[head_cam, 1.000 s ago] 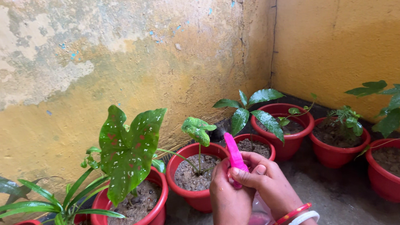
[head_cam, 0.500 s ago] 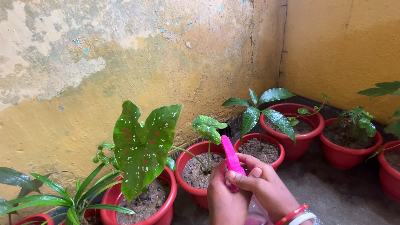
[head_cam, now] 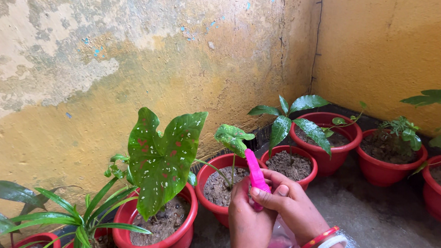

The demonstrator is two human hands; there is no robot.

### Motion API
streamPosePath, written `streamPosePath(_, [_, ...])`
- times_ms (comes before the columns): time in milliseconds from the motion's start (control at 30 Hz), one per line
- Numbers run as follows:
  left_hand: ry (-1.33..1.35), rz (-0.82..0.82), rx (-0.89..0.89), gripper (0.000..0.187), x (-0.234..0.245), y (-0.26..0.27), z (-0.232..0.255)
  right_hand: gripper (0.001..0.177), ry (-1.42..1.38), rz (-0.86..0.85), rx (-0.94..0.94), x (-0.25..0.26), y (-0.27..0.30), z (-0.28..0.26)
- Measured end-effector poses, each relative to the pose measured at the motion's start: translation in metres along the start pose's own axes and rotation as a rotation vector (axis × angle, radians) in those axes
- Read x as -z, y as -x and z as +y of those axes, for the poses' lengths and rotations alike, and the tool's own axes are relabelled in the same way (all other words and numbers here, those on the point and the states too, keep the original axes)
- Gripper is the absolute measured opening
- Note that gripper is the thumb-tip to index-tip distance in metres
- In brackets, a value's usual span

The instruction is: The person holds a pink spray bottle with both hands and sprays water onto the leaves of potted plants arranged along a wall.

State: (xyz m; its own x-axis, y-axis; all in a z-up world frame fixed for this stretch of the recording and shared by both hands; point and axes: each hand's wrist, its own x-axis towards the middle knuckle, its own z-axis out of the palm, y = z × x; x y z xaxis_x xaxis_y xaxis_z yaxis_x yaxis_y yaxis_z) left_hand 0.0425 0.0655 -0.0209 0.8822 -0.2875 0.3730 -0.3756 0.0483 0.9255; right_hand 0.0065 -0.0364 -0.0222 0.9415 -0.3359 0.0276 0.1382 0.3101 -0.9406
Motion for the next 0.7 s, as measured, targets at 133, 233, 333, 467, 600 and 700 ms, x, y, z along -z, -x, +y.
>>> streamPosePath(133, [0.001, 0.0, 0.009, 0.043, 0.005, 0.0, -0.001, 0.051, -0.003, -0.006, 0.009, -0.003, -0.001, 0.004])
streamPosePath(233, [-0.014, 0.027, 0.021, 0.044, 0.011, 0.001, -0.001, 0.05, 0.003, 0.021, -0.008, -0.012, -0.001, 0.005])
streamPosePath(333, [-0.032, 0.059, 0.029, 0.046, 0.02, 0.001, -0.001, 0.05, 0.045, 0.035, -0.024, -0.023, 0.001, 0.004])
streamPosePath(467, [-0.025, 0.083, -0.017, 0.046, 0.035, 0.002, -0.002, 0.052, 0.072, -0.002, -0.01, -0.04, 0.002, 0.005])
streamPosePath(600, [-0.009, 0.111, 0.006, 0.049, 0.05, 0.003, 0.003, 0.055, 0.063, -0.037, 0.022, -0.053, 0.002, 0.009])
streamPosePath(700, [-0.042, 0.093, 0.003, 0.047, 0.061, 0.006, 0.01, 0.057, -0.013, -0.079, 0.019, -0.061, 0.003, 0.011])
